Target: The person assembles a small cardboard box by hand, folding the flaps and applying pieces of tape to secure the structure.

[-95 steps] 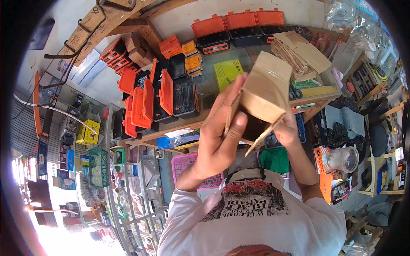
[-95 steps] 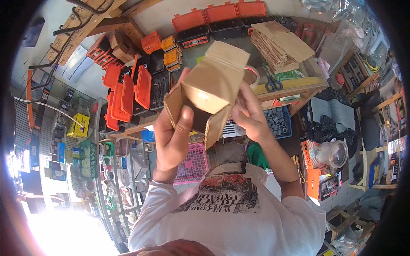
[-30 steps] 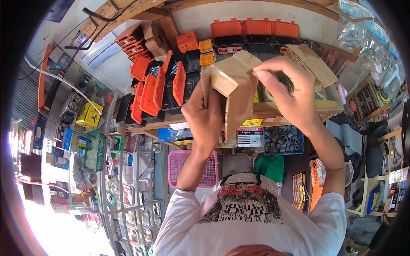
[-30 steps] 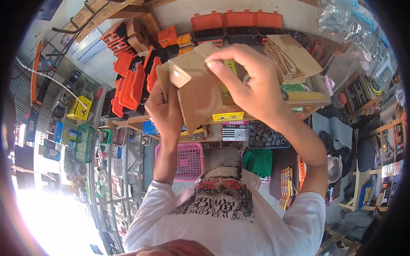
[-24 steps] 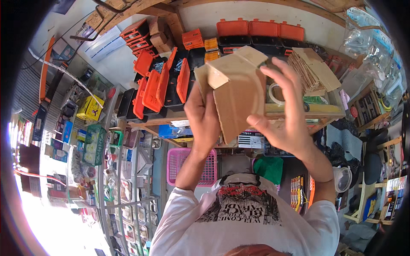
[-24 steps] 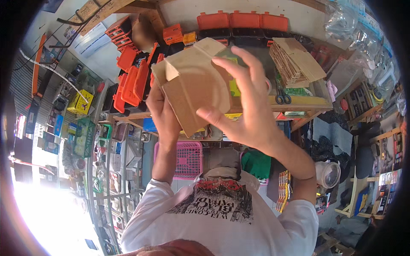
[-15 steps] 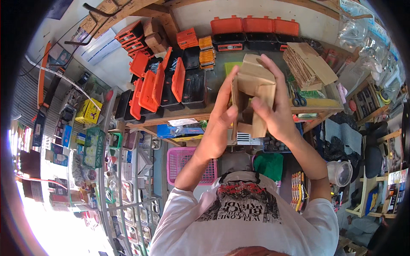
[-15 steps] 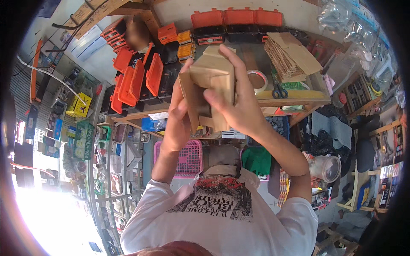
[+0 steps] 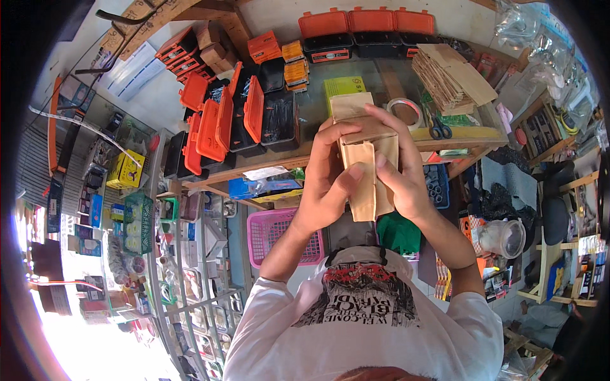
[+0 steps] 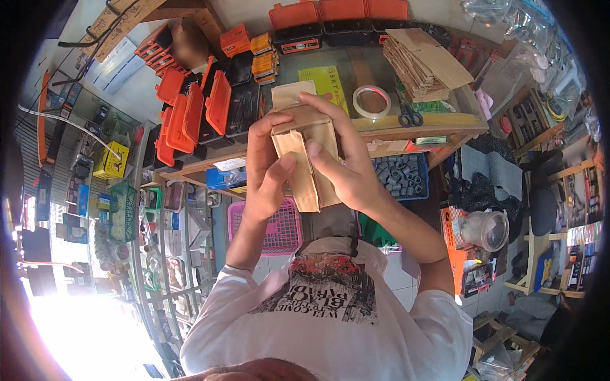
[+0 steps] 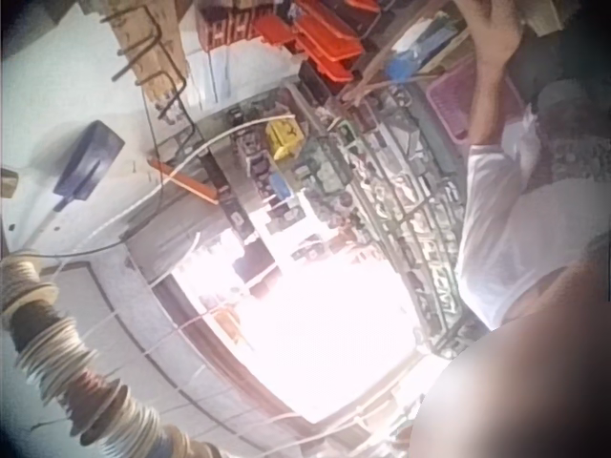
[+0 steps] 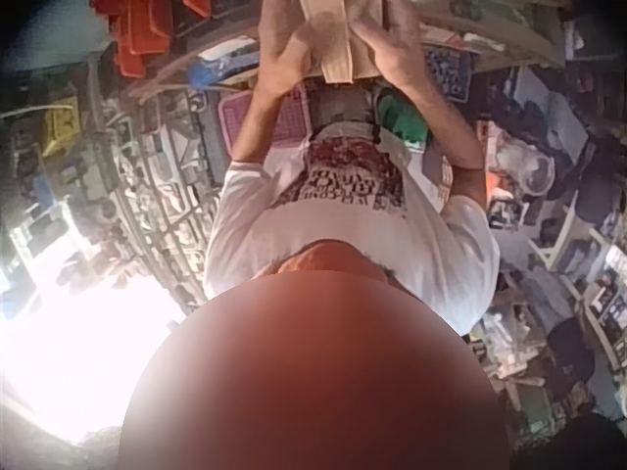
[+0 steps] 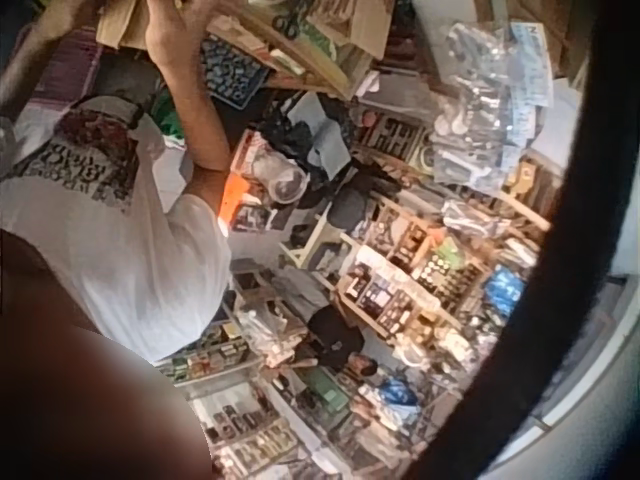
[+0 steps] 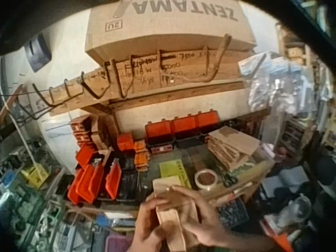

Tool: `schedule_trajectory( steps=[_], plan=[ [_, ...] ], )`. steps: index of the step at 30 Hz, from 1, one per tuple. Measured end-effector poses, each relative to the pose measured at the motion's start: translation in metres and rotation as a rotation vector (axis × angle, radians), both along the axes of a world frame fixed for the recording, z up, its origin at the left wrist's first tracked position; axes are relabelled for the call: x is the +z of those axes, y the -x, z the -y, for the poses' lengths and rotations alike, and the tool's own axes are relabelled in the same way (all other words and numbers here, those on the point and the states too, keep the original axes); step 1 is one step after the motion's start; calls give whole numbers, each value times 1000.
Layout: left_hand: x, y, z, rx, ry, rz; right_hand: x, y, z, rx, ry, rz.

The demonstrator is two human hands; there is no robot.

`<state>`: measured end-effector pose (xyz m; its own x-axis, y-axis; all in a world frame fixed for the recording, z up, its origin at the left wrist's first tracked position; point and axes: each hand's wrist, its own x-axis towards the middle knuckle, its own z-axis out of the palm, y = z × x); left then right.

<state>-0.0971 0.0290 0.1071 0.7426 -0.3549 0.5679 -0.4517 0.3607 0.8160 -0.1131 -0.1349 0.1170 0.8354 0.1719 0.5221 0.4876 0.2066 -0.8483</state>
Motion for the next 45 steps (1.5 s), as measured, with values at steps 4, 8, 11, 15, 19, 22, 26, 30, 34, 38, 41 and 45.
schedule_trajectory(
  steps=[4,8,11,15,19,22,26,30,34,38,41,45],
  plan=[
    [9,10,-4,-4,-2,-60,1,6,-8,10,-45,0],
    [9,13,-12,4,-48,-94,0,12,-14,18,-7,-15],
    [14,16,-18,6,-103,-130,3,18,-18,-24,41,8],
    [17,17,-31,-16,-106,-11,5,26,-27,-82,62,75],
    [18,24,-37,7,-99,-44,6,31,-38,-139,60,50],
    [12,22,-41,93,-170,24,4,27,-39,-151,113,70],
    [9,20,-42,213,-236,107,3,26,-48,-160,100,39],
    [-3,10,-44,223,-197,141,-9,18,-53,-259,220,142],
    [-15,4,-43,193,-93,49,-20,11,-57,-363,187,263],
    [-25,-9,-39,225,-75,104,-25,7,-59,-403,178,205],
    [-39,-16,-29,214,-25,-2,-44,-4,-56,-533,188,156],
    [-77,-31,-18,280,-61,-63,-79,-23,-58,-727,166,271]
  ],
)
